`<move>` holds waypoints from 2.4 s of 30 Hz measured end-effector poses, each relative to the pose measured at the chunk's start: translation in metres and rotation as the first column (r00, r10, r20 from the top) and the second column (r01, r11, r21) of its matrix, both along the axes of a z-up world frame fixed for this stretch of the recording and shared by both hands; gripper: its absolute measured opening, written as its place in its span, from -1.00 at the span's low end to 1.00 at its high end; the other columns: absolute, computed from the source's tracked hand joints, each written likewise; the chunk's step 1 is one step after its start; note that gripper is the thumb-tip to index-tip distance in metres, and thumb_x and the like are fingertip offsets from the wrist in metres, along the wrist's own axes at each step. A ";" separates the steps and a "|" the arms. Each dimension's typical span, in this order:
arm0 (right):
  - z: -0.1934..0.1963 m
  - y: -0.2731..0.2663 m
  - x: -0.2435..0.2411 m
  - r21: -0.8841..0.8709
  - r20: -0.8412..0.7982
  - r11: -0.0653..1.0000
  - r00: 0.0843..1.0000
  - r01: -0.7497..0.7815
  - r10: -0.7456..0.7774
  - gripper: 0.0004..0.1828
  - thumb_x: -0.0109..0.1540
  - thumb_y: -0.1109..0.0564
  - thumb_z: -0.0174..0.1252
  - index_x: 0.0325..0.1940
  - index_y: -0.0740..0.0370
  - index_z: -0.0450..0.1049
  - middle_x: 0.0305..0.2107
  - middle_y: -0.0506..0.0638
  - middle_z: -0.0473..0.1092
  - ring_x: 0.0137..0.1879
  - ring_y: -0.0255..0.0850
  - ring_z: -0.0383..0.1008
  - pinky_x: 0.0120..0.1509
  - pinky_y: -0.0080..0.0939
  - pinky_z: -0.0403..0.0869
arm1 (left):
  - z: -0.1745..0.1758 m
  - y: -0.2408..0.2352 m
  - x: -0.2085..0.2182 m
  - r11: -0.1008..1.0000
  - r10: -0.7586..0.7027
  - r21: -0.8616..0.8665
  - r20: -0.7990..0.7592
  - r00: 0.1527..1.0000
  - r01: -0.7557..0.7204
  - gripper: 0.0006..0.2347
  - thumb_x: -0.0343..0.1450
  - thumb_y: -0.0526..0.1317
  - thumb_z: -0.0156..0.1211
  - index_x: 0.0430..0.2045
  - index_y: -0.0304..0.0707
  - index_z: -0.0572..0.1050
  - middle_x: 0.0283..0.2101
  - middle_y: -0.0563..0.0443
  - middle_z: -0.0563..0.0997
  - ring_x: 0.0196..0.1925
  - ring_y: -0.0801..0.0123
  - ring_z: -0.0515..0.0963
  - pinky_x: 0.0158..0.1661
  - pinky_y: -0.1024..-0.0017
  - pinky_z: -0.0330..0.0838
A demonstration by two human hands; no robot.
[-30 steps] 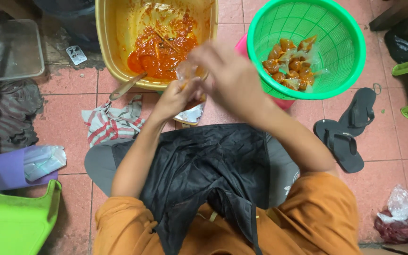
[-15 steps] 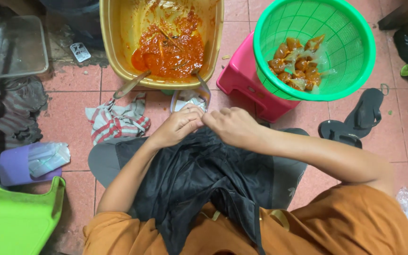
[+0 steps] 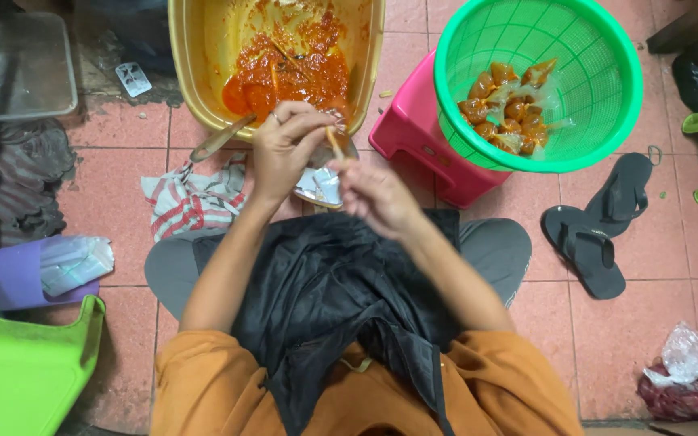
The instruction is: Packaging red sauce into small plastic bags and tying them with rubber bands.
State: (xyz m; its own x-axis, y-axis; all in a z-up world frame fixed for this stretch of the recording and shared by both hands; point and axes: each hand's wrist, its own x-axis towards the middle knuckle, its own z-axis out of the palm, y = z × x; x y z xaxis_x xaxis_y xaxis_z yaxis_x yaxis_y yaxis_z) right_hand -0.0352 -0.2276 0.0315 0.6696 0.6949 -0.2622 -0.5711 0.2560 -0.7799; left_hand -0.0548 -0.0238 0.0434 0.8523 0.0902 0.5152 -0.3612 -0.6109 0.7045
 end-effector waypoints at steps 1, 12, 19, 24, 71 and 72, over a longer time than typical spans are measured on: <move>0.000 0.004 -0.002 0.004 0.005 1.000 1.000 0.002 -0.002 -0.73 0.37 0.12 0.11 0.13 0.19 0.54 -0.41 -0.16 0.38 -0.35 -0.42 0.38 -0.23 -0.44 0.39 | 0.005 -0.004 -0.003 1.000 -0.002 0.004 0.005 1.000 0.002 -0.88 0.47 -0.36 0.34 -0.15 -0.20 0.64 -0.10 0.03 0.55 -0.09 0.28 0.63 -0.08 0.34 0.54; 0.013 0.008 0.014 -0.222 0.953 0.865 0.289 0.451 0.094 -0.93 0.20 0.33 0.30 -0.24 0.32 0.55 -0.39 0.04 0.50 -0.34 -0.24 0.55 -0.24 -0.28 0.49 | -0.030 -0.025 -0.024 0.970 0.011 -0.243 -0.045 0.999 -0.022 -0.92 0.35 -0.35 0.41 -0.33 -0.31 0.70 -0.09 0.02 0.41 0.08 0.29 0.45 0.14 0.37 0.35; -0.003 0.039 -0.011 -0.043 0.998 0.757 0.056 0.652 0.009 -0.67 0.18 0.31 0.30 0.02 0.31 0.45 -0.15 0.13 0.48 -0.09 -0.01 0.53 -0.05 -0.09 0.52 | -0.061 -0.041 -0.008 0.864 0.125 -0.494 0.011 0.992 -0.103 -0.80 0.50 -0.51 0.10 -0.09 -0.36 0.63 -0.04 -0.04 0.54 0.00 0.36 0.57 0.03 0.49 0.49; -0.003 0.038 -0.003 0.052 0.997 0.681 -0.077 0.730 0.006 -0.66 0.17 0.33 0.29 0.02 0.24 0.45 -0.15 0.07 0.47 -0.08 0.03 0.49 0.00 -0.04 0.51 | -0.062 -0.039 -0.012 0.838 0.060 -0.543 -0.018 0.998 -0.060 -0.86 0.53 -0.45 0.15 -0.09 -0.42 0.61 -0.06 -0.05 0.63 0.02 0.39 0.62 0.06 0.47 0.50; -0.019 0.083 -0.022 -0.501 0.860 0.826 0.038 0.258 0.509 -0.77 0.33 0.19 0.23 0.07 0.21 0.50 -0.14 0.13 0.53 0.02 0.05 0.55 0.10 0.01 0.52 | -0.248 0.251 -0.105 0.857 0.512 0.354 -0.658 0.553 -0.373 -0.65 0.42 0.02 0.24 -0.38 -0.40 0.63 -0.29 -0.33 0.64 -0.23 -0.10 0.62 -0.21 0.02 0.50; -0.059 0.128 -0.037 -0.544 0.820 0.836 0.167 -0.069 0.547 -0.69 0.27 0.12 0.25 0.07 0.24 0.50 -0.17 0.19 0.55 -0.01 0.14 0.56 0.05 0.08 0.52 | -0.244 0.251 -0.101 0.952 0.251 0.034 -0.659 0.709 -0.305 -0.75 0.49 -0.14 0.17 -0.33 -0.41 0.63 -0.31 -0.26 0.66 -0.25 0.03 0.63 -0.15 0.13 0.50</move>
State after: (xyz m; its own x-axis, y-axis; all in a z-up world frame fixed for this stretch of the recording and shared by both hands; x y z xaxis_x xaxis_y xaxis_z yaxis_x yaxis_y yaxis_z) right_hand -0.0718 -0.0996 -0.0274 0.3218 0.9385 0.1248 0.6545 -0.1253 -0.7456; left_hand -0.1557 0.2271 -0.2011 0.9044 0.3907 -0.1713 0.3779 -0.5475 0.7466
